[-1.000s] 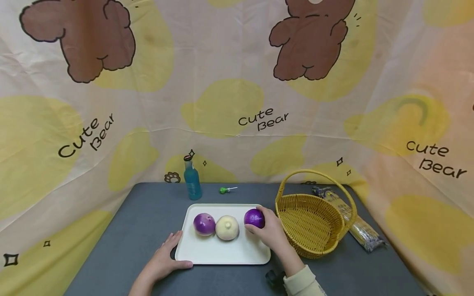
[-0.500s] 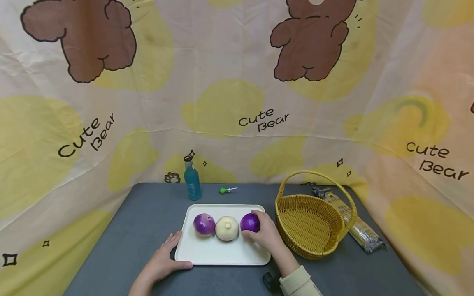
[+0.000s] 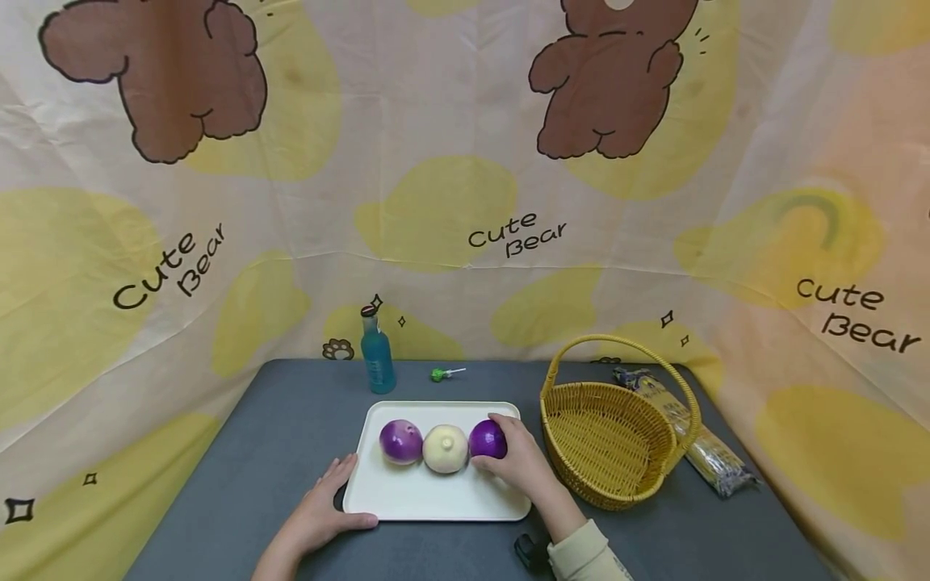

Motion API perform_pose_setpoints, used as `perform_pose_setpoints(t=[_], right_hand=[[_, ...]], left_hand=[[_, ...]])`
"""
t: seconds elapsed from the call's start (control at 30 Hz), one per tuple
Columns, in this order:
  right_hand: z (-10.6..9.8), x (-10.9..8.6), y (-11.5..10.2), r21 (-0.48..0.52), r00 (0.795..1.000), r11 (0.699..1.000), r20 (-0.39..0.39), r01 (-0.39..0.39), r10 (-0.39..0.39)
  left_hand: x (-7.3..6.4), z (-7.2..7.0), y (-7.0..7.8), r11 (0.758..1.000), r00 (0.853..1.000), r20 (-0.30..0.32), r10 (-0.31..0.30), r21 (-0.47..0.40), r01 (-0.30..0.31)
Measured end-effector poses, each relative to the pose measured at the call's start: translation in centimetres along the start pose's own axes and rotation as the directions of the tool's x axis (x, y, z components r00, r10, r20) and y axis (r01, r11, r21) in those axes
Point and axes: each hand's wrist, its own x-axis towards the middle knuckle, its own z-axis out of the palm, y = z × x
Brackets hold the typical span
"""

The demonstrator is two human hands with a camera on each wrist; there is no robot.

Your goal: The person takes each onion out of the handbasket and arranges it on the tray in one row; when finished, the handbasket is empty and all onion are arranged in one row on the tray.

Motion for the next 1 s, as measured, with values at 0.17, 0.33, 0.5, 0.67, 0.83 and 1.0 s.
perform_pose_setpoints(t=[0.17,0.33,0.5,0.67,0.83,1.0], right_hand=[[-0.3,-0.1,-0.2,-0.014,1.000,1.000,-0.006,0.007,-0.007],[-1.2,-0.1,-0.7,-0.023,0.999,0.999,-0.033,0.022,-0.023],[-2.4,-0.3,-1.4,-0.003,0.999,1.000,-0.036,0.011,-0.011],[-3.8,-0.8,-2.0,0.002,0.997,0.999,-0.067,0.038,-0.037],[-6.0,-1.4,-3.0,-0.014,0.988,0.995,-0.115,0.103,-0.104],[-9.1,-2.5,-4.1,-0.024,0.981,0.992,-0.147,0.122,-0.124]], left_hand=[[0.0,0.0,0.0,1.000,1.000,0.007,-0.011,-0.001,0.011],[0.2,-0.2,0.0,1.000,1.000,0.009,-0.005,0.001,0.005],[0.4,-0.2,0.1,1.000,1.000,0.006,0.009,0.010,-0.009],[0.4,-0.1,0.1,1.000,1.000,0.015,0.006,0.011,-0.007],[0.2,-0.4,0.1,1.000,1.000,0.019,0.023,0.014,-0.024],[-0.3,-1.7,0.5,0.994,0.995,0.060,0.081,0.065,-0.084]])
